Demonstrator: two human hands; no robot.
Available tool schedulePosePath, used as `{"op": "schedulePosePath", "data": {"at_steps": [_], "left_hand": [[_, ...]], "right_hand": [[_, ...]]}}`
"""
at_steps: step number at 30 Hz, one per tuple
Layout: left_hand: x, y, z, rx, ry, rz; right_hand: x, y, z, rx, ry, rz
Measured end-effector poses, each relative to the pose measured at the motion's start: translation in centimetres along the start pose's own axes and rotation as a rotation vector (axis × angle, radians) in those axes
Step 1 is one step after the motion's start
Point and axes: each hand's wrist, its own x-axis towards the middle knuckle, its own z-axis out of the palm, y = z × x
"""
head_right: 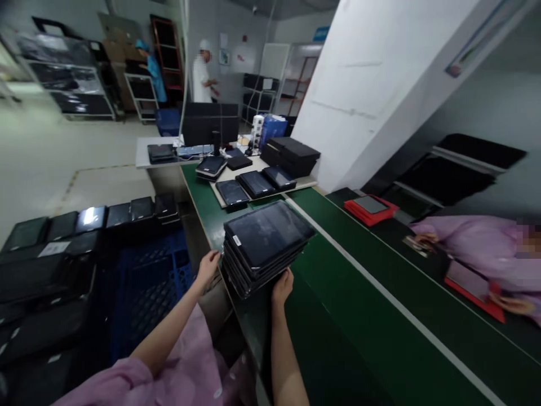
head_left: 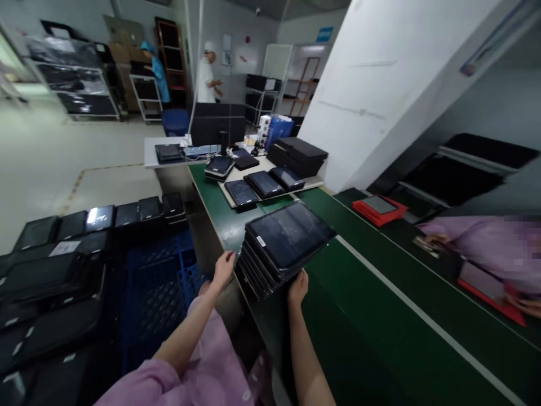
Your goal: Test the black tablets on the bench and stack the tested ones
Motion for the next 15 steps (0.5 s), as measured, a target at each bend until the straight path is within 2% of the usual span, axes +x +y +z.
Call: {"op": "schedulePosePath", "data": {"at_steps": [2,3,6,9,12,15], "left_hand": [[-1.4,4.4,-2.7,-0.307,0.071,0.035],[-2.5,6.9,-4.1,-0.506,0.043,0.078],[-6.8,15.0,-7.4,-0.990,-0.165,0.194],[-10.8,21.1,-8.5,-1.136,-0.310,0.276],[-12.9,23.9,-8.2,-1.149,-0.390,0.294],[-12.8,24.1,-7.6,-1.195,-0.437,0.305]], "right_hand": [[-1.9,0.7,-0.8,0.002,-0.010,0.017],[-2.8,0.9,-1.3,0.005,-0.023,0.025],[-4.7,1.1,-2.3,0.015,-0.066,0.041],[-5.3,0.8,-2.6,0.025,-0.082,0.044],[-5.3,0.5,-2.6,0.035,-0.083,0.042],[-5.5,0.6,-2.8,0.034,-0.086,0.041]]}}
